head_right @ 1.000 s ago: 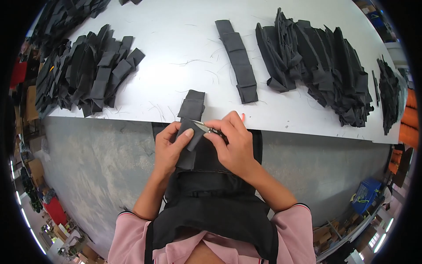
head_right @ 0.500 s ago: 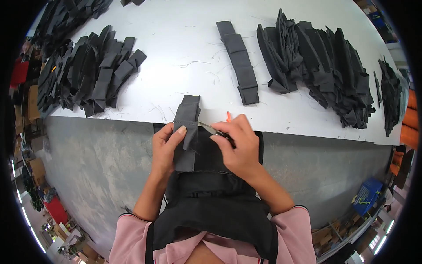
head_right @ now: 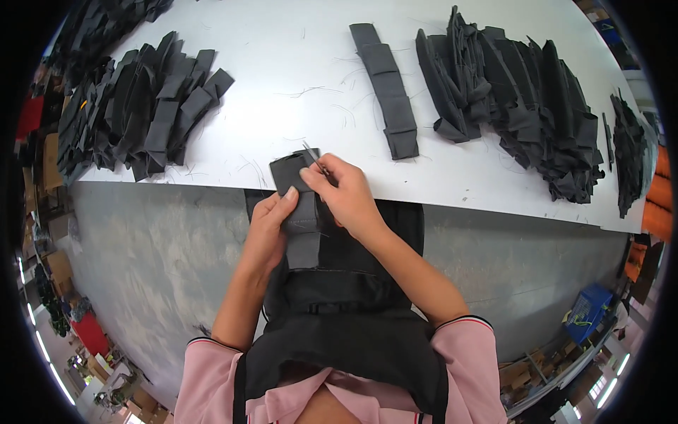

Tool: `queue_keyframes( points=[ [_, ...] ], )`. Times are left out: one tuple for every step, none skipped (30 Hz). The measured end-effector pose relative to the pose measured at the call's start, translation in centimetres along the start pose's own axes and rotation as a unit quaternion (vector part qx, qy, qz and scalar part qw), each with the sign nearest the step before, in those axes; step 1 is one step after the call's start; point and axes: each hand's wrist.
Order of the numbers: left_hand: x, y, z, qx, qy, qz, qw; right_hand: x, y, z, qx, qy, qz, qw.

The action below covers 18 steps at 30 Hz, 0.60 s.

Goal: The recorder is using a small pair of nippers to trim excess thread and tidy up black fabric strips in a factory setting.

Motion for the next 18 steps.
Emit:
queue_keyframes(
  points=[
    [0.0,0.1,-0.2,-0.004,-0.034,-0.007,0.999,-0.7,0.0,-0.3,-0.032,-0.043,0.086,0.995],
    [0.0,0.0,-0.6,-0.008,-0.067,-0.013,0.998,-1.6,0.1,-0.5,-0.032,-0.039,0.085,0.995],
    [0.3,0.3,0.0,-0.010,-0.072,-0.014,0.997,-2.6,0.0,-0.5,-0.079,-0.089,0.143,0.983],
    [0.7,0.9,0.8,0.004,-0.073,-0.039,0.997,-3.5,-0.1,-0.1,-0.124,-0.140,0.200,0.962],
    [0.9,1.2,1.4,0.017,-0.074,-0.064,0.995,-4.4,-0.3,0.9,-0.210,-0.116,0.200,0.950],
    [1.0,1.1,1.3,0.016,-0.072,-0.063,0.995,-5.1,-0.5,1.2,-0.212,-0.118,0.199,0.950],
    [1.0,0.9,1.2,0.011,-0.080,-0.060,0.995,-5.7,-0.7,1.3,-0.213,-0.114,0.195,0.951],
    [1.1,0.8,1.2,0.006,-0.089,-0.057,0.994,-6.2,-0.8,1.4,-0.213,-0.109,0.191,0.952],
    [1.0,0.9,1.3,0.027,-0.089,-0.068,0.993,-6.4,-0.6,1.6,-0.239,-0.106,0.212,0.942],
    [0.9,0.9,1.3,0.027,-0.089,-0.069,0.993,-6.6,-0.5,1.8,-0.239,-0.106,0.213,0.942],
    [0.7,0.6,1.0,0.039,-0.087,-0.079,0.992,-6.7,-0.3,1.9,-0.274,-0.098,0.232,0.928],
    [0.5,0.3,0.7,0.052,-0.084,-0.088,0.991,-6.8,-0.1,2.0,-0.310,-0.092,0.250,0.913],
    [0.3,0.0,0.3,0.052,-0.085,-0.088,0.991,-6.7,0.1,2.0,-0.310,-0.092,0.250,0.913],
    [0.0,-0.5,-0.2,0.049,-0.081,-0.099,0.991,-6.6,0.5,1.9,-0.329,-0.084,0.275,0.900],
    [-0.2,-0.7,-0.3,0.047,-0.077,-0.110,0.990,-6.5,0.7,1.8,-0.347,-0.075,0.301,0.885],
    [-0.3,-0.7,-0.2,0.047,-0.078,-0.110,0.990,-6.4,0.7,1.8,-0.347,-0.074,0.301,0.885],
    [-0.3,-0.6,0.1,0.059,-0.068,-0.115,0.989,-6.4,0.7,1.8,-0.382,-0.074,0.317,0.865],
    [-0.3,-0.6,0.2,0.071,-0.057,-0.120,0.989,-6.4,0.7,1.8,-0.417,-0.074,0.332,0.843]
  ],
)
Point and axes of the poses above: each hand's wrist, its own x-axis towards the middle knuckle, its own z-axis out of the back of the hand, y = z × x, and after that the axes turned 4 degrees about -z, right-handed
